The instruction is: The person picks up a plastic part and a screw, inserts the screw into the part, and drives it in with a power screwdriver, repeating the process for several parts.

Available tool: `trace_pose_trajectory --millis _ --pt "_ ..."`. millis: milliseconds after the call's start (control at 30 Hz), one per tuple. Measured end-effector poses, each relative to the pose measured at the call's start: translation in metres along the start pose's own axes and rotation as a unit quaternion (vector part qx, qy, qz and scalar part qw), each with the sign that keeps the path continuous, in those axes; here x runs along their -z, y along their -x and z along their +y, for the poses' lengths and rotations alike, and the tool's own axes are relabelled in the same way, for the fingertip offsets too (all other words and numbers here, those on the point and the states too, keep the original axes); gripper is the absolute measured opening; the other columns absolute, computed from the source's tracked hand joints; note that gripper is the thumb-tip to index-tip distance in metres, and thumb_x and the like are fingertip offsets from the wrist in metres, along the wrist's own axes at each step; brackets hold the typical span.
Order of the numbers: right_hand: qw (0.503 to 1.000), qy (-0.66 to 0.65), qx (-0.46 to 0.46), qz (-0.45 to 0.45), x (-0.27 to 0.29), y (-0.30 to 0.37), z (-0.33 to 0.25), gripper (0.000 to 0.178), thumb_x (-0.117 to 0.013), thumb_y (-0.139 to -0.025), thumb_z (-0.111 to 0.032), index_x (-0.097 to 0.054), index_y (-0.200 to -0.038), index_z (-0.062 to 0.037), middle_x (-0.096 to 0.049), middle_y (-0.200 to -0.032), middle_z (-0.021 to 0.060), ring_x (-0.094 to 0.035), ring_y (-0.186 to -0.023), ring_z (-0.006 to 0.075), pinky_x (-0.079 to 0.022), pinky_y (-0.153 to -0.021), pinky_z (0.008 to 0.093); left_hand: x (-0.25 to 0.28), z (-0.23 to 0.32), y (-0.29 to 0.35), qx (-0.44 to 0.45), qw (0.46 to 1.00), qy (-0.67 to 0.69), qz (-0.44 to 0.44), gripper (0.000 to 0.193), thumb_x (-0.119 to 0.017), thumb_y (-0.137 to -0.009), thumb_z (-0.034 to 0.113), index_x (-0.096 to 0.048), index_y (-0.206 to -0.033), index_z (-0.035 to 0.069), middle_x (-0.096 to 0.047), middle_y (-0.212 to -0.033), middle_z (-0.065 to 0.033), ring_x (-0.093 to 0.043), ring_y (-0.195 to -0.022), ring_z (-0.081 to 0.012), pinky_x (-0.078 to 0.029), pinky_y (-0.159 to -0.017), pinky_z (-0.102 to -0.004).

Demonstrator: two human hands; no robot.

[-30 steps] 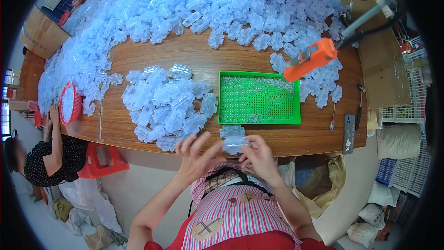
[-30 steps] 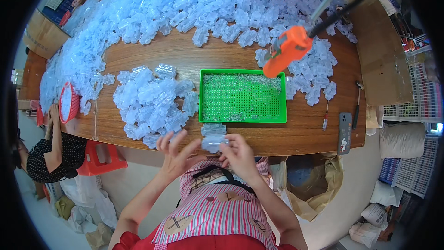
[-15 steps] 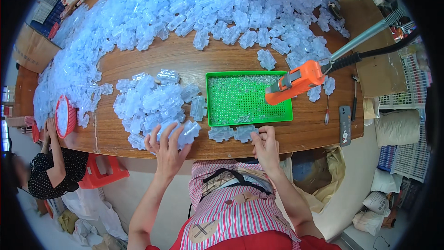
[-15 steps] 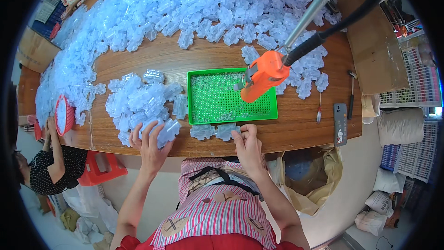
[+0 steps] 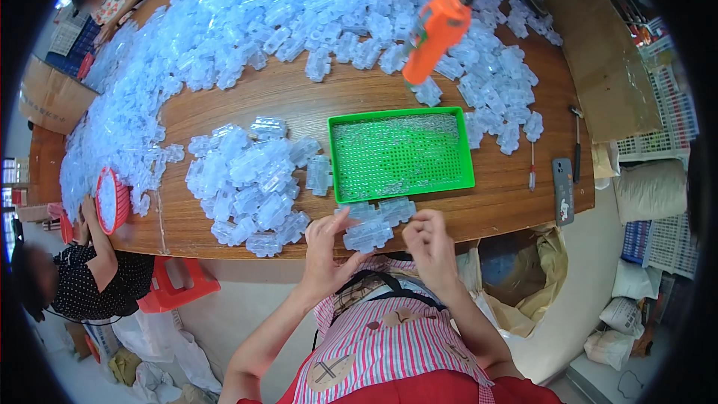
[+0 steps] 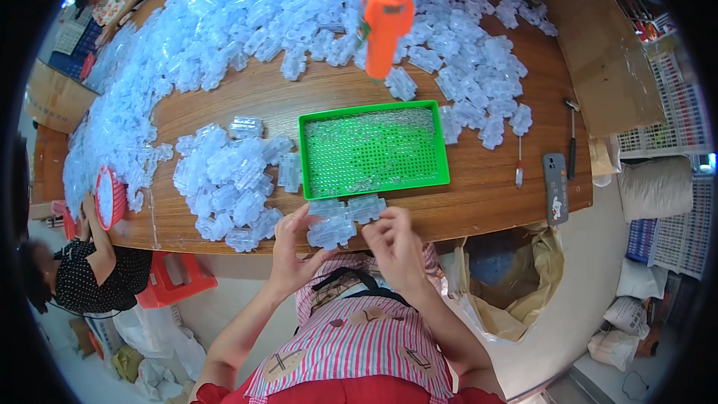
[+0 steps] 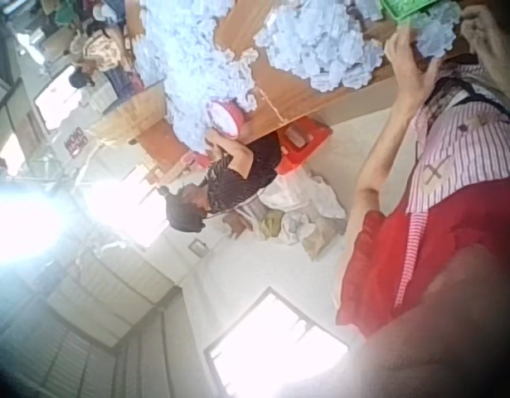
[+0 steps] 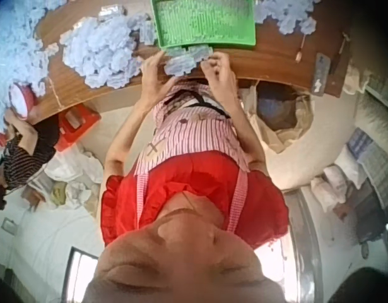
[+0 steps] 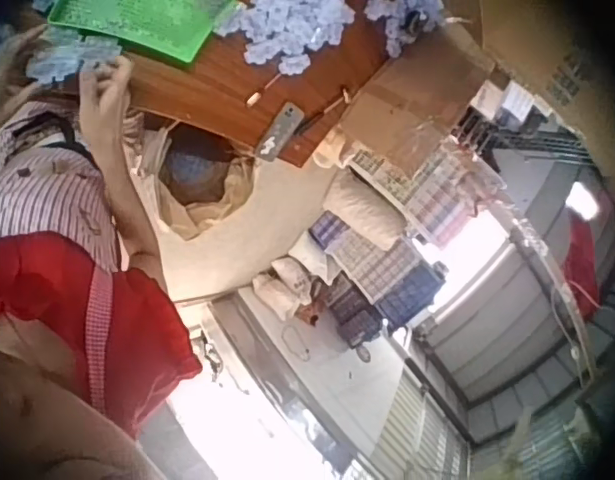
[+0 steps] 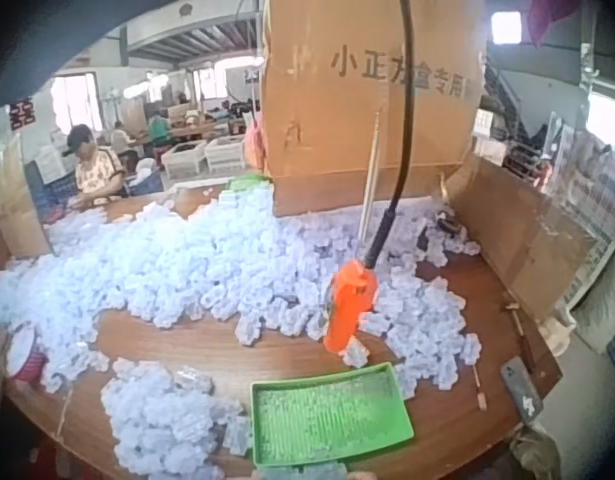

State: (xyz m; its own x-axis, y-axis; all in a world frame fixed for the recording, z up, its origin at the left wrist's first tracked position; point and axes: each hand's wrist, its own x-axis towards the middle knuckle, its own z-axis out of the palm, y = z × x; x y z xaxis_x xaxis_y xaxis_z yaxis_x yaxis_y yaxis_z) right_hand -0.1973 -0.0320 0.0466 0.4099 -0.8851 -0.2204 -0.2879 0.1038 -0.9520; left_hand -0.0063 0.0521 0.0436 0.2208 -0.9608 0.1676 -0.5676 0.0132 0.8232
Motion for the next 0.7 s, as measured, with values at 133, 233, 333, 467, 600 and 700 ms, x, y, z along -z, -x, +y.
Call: trace_pose_trajectory --millis 133,233,333,467,600,700 --pt "0.974 -0.193 -0.08 -0.081 0.006 0.006 0.008 0.04 -0.059 -0.095 -0.019 -0.041 -0.126 0.0005 -0.059 -0.099 0.0091 -0.059 -0.076 0.0126 -0.05 -0.058 0.0249 -0.016 0.005 -0.01 -0.092 0.99 -0.073 -0.082 0.081 -0.08 -0.069 0.02 -0.041 -0.139 0.007 -0.064 -0.111 -0.0029 -0.047 -0.114 -0.0246 -0.026 -0.099 -0.0451" --pt "0.971 -0.216 -0.098 0.023 0.018 -0.001 0.021 0.034 -0.054 -0.098 -0.019 -0.045 -0.126 -0.001 -0.059 -0.097 0.0079 -0.058 -0.074 0.0105 -0.052 -0.06 0.0237 -0.038 0.012 -0.013 -0.07 0.986 -0.152 0.025 0.095 -0.081 -0.066 0.038 -0.033 -0.143 0.012 -0.043 -0.136 -0.0122 -0.033 -0.128 -0.0331 -0.019 -0.103 -0.05" --pt "0.974 -0.161 -0.104 0.117 0.042 -0.013 0.035 0.035 -0.052 -0.099 -0.021 -0.048 -0.127 -0.0012 -0.06 -0.095 0.0071 -0.058 -0.073 0.0095 -0.052 -0.06 0.0239 -0.058 -0.001 -0.014 -0.067 0.965 -0.246 0.063 0.095 -0.08 -0.066 0.045 -0.032 -0.143 0.019 -0.033 -0.142 -0.0143 -0.025 -0.135 -0.036 -0.014 -0.105 -0.0537" --pt "0.981 -0.096 -0.11 0.127 0.048 -0.024 0.051 0.038 -0.054 -0.098 -0.021 -0.048 -0.13 0.0007 -0.059 -0.099 0.0102 -0.06 -0.072 0.011 -0.052 -0.06 0.0249 -0.061 -0.012 -0.023 -0.076 0.952 -0.282 0.088 0.092 -0.081 -0.066 0.044 -0.033 -0.142 0.024 -0.034 -0.14 -0.0128 -0.026 -0.136 -0.0351 -0.012 -0.105 -0.0559" --pt "0.977 -0.107 -0.128 0.134 0.04 -0.03 0.046 0.039 -0.059 -0.095 -0.017 -0.045 -0.125 0.0045 -0.055 -0.104 0.0135 -0.064 -0.07 0.0148 -0.054 -0.058 0.0258 -0.057 -0.012 -0.029 -0.055 0.964 -0.248 0.073 0.093 -0.082 -0.066 0.041 -0.032 -0.143 0.022 -0.036 -0.14 -0.0126 -0.03 -0.134 -0.0333 -0.012 -0.104 -0.0555" --pt "0.974 -0.108 -0.117 0.159 0.031 -0.032 0.031 0.037 -0.064 -0.091 -0.013 -0.044 -0.118 0.0048 -0.054 -0.103 0.0138 -0.065 -0.068 0.0161 -0.054 -0.056 0.0253 -0.053 -0.014 -0.028 -0.044 0.966 -0.249 0.052 0.096 -0.083 -0.064 0.04 -0.032 -0.143 0.02 -0.037 -0.138 -0.0131 -0.035 -0.132 -0.0315 -0.013 -0.104 -0.0548"
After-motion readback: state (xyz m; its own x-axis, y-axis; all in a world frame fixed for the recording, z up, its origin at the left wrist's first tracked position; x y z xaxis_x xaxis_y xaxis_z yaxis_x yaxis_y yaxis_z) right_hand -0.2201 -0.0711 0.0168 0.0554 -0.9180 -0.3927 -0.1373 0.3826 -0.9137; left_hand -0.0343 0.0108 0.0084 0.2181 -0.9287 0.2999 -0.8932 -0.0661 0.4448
